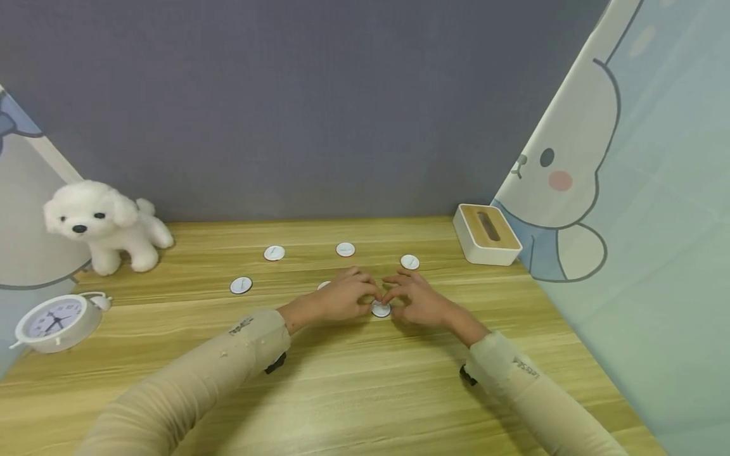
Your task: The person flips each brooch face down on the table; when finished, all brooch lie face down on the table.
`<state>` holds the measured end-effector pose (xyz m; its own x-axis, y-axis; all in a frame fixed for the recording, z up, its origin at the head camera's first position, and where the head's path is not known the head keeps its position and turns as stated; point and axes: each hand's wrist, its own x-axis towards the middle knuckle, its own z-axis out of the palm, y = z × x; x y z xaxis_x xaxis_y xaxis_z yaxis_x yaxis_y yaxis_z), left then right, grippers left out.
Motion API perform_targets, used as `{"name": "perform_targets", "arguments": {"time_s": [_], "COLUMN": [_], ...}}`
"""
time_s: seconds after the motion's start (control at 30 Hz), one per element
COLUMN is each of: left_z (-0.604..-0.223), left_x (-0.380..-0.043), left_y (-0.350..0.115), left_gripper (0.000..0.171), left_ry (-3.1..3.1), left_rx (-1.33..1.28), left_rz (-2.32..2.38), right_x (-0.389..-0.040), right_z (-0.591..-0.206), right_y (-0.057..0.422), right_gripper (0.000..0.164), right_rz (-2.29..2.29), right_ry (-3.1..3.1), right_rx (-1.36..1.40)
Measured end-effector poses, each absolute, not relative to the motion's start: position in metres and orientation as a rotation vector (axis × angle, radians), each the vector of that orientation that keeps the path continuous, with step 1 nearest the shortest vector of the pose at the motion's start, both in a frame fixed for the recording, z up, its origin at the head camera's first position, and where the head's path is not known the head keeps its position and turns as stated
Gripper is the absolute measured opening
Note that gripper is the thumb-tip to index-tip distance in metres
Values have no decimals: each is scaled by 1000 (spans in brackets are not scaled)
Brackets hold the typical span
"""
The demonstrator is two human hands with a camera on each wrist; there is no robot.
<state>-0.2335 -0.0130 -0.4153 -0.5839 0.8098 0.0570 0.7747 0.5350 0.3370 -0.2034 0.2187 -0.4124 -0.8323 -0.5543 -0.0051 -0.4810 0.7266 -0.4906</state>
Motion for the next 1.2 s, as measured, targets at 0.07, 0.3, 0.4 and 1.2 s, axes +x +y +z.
{"name": "perform_targets", "arguments": {"time_s": [0.07, 0.3, 0.4, 1.2], "left_z": [-414, -409, -409, -416], "left_x": [-233, -236, -237, -248], "left_y": [-9, 11, 20, 69], "left_gripper": [24, 27, 27, 36], "left_ry": [2656, 2662, 2667, 2668], "left_rx": [1354, 1300, 1310, 1182], "left_rz": [509, 486, 479, 437], "right_x": [-203, -202, -199, -186], "right_z": [-411, -410, -409, -418], "right_y": [223, 241, 251, 307], "right_gripper": [23, 30, 33, 36], "right_rz": [-757, -830, -890, -813], "right_ry": [2787, 2842, 2838, 3005], "right_rx": [-821, -802, -725, -501]}}
